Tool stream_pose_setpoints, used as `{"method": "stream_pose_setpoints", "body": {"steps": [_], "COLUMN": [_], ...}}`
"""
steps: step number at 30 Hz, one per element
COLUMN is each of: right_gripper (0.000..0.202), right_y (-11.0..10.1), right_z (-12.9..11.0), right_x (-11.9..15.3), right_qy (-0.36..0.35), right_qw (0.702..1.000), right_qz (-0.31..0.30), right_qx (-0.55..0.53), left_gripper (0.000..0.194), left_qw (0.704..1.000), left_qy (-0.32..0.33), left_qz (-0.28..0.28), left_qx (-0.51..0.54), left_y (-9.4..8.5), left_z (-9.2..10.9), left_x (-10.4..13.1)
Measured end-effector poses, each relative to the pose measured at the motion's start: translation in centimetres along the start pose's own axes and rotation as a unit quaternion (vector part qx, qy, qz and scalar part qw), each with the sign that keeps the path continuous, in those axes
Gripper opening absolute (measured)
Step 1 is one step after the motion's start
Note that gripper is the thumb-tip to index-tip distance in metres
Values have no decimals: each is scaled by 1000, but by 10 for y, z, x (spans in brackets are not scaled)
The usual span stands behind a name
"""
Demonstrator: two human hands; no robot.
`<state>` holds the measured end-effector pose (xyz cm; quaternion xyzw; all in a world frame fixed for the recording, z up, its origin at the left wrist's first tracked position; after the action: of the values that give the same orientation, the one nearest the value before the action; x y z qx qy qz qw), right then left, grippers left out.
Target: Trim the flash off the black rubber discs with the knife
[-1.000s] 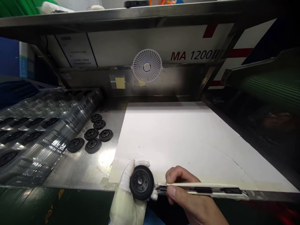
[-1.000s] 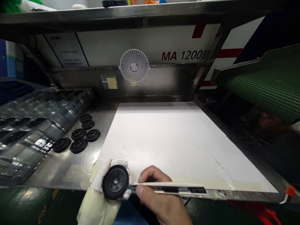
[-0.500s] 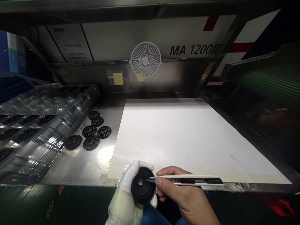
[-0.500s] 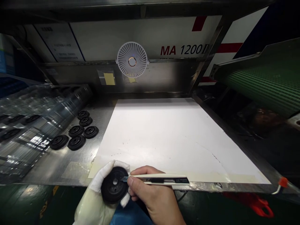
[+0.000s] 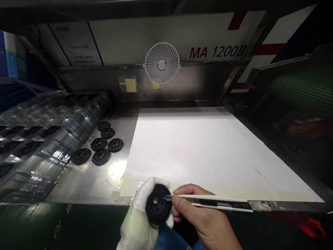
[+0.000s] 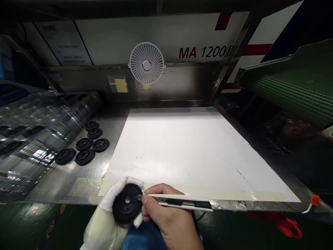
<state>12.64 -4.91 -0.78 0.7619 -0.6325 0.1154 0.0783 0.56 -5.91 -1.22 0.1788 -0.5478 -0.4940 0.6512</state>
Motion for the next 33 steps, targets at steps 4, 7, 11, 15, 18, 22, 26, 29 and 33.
{"method": "stream_pose_setpoints", "body": {"steps": [4, 7, 11, 15, 18, 22, 26, 29, 33], "right_gripper": [24, 25, 24, 24, 25, 26, 25, 26, 28], "right_y": [0, -1, -3, -4, -5, -7, -7, -5, -2], "right_z": [0, 1, 2, 2, 1, 2, 6, 9, 10], "right_x": [1, 0, -1, -2, -3, -3, -3, -1, 0], "right_qy": [1, 1, 0, 1, 15, 27, 39, 33, 10], "right_qw": [1000, 1000, 1000, 999, 999, 999, 998, 999, 1000], "right_qz": [5, -1, -15, -27, -30, -38, -43, -31, -9], "right_qx": [13, 22, 27, 26, 23, 20, 2, -23, -28], "left_gripper": [28, 29, 32, 34, 35, 37, 37, 35, 40], "left_qw": [1000, 1000, 1000, 1000, 999, 998, 998, 998, 997], "left_qy": [-1, -1, -8, -6, -15, -45, -55, -38, -51], "left_qz": [-10, 2, 9, -8, -22, -31, -25, -19, -27], "left_qx": [2, 7, 17, 28, 25, 26, 34, 39, 44], "left_y": [-1, -1, -2, -5, -8, -14, -16, -15, -12], "left_z": [-1, -2, -3, -4, -5, -7, -8, -7, -8], "left_x": [-2, -2, -2, -3, -5, -7, -9, -9, -9]}}
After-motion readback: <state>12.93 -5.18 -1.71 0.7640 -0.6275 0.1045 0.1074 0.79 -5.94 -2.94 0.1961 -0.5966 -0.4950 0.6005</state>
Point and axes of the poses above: each hand's wrist, its own x-axis away from the middle knuckle, its own y-axis out of the palm, z = x × y, the point moved 1 cm from there along -x, towards the middle knuckle, and after that the axes turned 10 degrees about x, right-handed, at the moved point
